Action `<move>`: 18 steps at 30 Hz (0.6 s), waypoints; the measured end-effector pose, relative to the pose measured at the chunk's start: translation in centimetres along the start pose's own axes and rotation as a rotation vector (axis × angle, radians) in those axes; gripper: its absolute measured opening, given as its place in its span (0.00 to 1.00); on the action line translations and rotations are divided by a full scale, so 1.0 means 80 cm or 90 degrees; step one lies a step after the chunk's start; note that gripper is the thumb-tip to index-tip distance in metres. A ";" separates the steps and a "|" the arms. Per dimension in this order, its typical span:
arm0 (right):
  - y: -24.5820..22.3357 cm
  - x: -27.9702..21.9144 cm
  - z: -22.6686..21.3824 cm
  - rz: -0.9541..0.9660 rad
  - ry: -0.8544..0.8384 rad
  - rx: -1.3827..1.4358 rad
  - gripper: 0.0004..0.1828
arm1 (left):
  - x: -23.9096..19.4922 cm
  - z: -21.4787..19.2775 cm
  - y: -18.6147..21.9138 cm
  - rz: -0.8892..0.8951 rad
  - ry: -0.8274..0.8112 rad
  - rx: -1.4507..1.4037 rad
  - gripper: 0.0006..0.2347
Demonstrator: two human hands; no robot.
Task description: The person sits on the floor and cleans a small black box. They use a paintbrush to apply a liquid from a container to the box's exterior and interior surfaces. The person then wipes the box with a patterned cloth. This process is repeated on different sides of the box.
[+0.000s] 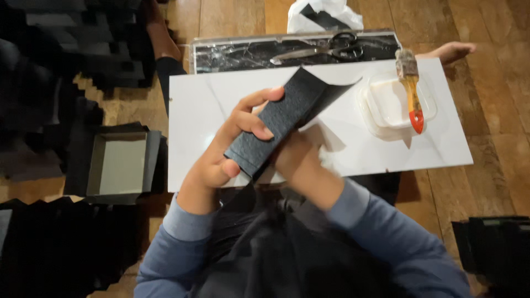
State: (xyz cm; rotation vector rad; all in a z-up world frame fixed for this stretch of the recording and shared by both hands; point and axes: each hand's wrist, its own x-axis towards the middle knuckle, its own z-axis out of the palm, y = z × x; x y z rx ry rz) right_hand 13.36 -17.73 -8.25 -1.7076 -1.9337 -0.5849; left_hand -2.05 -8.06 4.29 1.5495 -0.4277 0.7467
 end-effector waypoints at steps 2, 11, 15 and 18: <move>0.015 0.013 0.006 0.191 -0.165 -0.031 0.12 | -0.001 0.001 -0.001 0.001 0.018 0.054 0.19; 0.009 -0.009 -0.095 0.277 -0.033 -0.077 0.05 | -0.002 0.003 -0.001 0.021 0.018 0.021 0.19; -0.051 -0.045 -0.073 -0.085 -0.075 -0.546 0.15 | -0.001 0.004 -0.004 0.027 0.012 0.013 0.19; -0.028 -0.012 -0.074 -0.193 -0.001 0.082 0.10 | 0.005 0.000 -0.006 0.039 -0.007 0.039 0.19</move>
